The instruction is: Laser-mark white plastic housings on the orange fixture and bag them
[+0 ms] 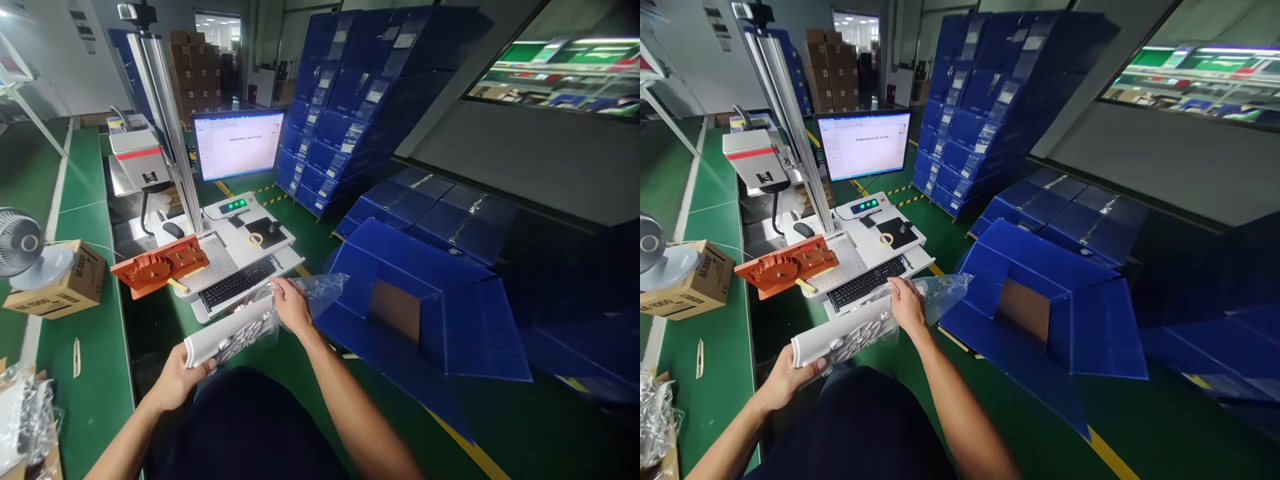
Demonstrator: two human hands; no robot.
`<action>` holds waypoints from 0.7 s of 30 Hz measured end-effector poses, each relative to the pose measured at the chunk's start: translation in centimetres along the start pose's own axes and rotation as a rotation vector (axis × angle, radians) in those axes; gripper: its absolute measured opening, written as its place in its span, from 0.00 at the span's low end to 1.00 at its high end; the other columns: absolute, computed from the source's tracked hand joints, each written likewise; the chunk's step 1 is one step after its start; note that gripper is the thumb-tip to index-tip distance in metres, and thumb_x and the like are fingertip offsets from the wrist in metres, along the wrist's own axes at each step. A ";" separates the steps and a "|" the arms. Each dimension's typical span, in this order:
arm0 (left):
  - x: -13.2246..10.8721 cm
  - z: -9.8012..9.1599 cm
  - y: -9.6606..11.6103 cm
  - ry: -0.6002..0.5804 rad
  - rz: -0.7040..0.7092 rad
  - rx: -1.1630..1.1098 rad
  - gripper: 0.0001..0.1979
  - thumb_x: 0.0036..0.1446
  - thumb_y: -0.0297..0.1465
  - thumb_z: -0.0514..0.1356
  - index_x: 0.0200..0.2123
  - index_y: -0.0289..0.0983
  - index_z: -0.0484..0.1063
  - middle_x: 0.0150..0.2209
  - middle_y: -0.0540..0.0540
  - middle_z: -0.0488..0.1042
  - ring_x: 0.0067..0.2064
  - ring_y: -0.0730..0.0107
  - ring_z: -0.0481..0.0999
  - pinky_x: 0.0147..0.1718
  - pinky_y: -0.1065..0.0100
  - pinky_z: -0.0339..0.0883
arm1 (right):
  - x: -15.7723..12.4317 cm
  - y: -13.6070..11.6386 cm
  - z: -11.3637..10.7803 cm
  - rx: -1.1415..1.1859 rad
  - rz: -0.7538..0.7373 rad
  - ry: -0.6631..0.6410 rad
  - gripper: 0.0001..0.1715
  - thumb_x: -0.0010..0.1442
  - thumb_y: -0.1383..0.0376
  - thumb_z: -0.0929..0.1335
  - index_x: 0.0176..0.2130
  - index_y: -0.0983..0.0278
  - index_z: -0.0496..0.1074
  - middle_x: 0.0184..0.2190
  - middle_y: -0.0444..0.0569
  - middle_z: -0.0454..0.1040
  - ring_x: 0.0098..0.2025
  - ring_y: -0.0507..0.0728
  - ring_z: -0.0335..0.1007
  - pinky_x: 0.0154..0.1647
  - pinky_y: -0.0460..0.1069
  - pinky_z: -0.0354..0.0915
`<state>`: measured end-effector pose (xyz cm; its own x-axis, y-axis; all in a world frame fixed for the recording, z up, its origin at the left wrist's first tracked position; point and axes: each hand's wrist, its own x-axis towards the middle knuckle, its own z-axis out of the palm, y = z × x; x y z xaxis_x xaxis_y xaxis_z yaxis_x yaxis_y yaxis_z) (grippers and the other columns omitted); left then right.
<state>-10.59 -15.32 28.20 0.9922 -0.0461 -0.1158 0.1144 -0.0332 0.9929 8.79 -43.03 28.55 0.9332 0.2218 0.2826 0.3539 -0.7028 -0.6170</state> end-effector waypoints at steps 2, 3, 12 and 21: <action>0.0 0.5 0.4 -0.040 0.016 0.028 0.33 0.61 0.49 0.74 0.62 0.34 0.82 0.50 0.36 0.86 0.49 0.50 0.84 0.54 0.55 0.79 | -0.3 0.1 -0.5 -0.023 0.015 -0.006 0.22 0.73 0.66 0.63 0.59 0.57 0.80 0.52 0.53 0.82 0.53 0.63 0.78 0.57 0.56 0.73; -0.1 0.5 0.7 -0.054 0.021 0.031 0.33 0.61 0.48 0.74 0.62 0.34 0.81 0.51 0.35 0.86 0.49 0.50 0.84 0.54 0.55 0.79 | -0.5 0.0 -0.7 -0.034 0.019 -0.020 0.22 0.73 0.66 0.63 0.58 0.57 0.80 0.52 0.53 0.82 0.53 0.63 0.78 0.56 0.56 0.73; 2.9 1.5 0.4 -0.024 0.056 -0.030 0.30 0.56 0.51 0.76 0.51 0.33 0.86 0.42 0.39 0.86 0.40 0.56 0.82 0.42 0.60 0.79 | -0.5 -3.8 -2.2 -0.047 -0.095 -0.110 0.19 0.76 0.65 0.65 0.59 0.54 0.80 0.53 0.51 0.80 0.50 0.59 0.78 0.51 0.51 0.72; 6.9 5.3 1.9 -0.152 0.165 0.035 0.23 0.59 0.47 0.74 0.47 0.36 0.79 0.39 0.45 0.82 0.36 0.63 0.78 0.38 0.64 0.76 | 0.3 -10.1 -5.5 -0.010 -0.178 -0.191 0.17 0.74 0.68 0.67 0.57 0.56 0.81 0.52 0.50 0.80 0.50 0.59 0.78 0.54 0.52 0.71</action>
<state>-3.80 -21.03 29.18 0.9781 -0.2035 0.0427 -0.0533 -0.0471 0.9975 5.14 -39.56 38.88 0.8516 0.4652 0.2417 0.5136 -0.6480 -0.5624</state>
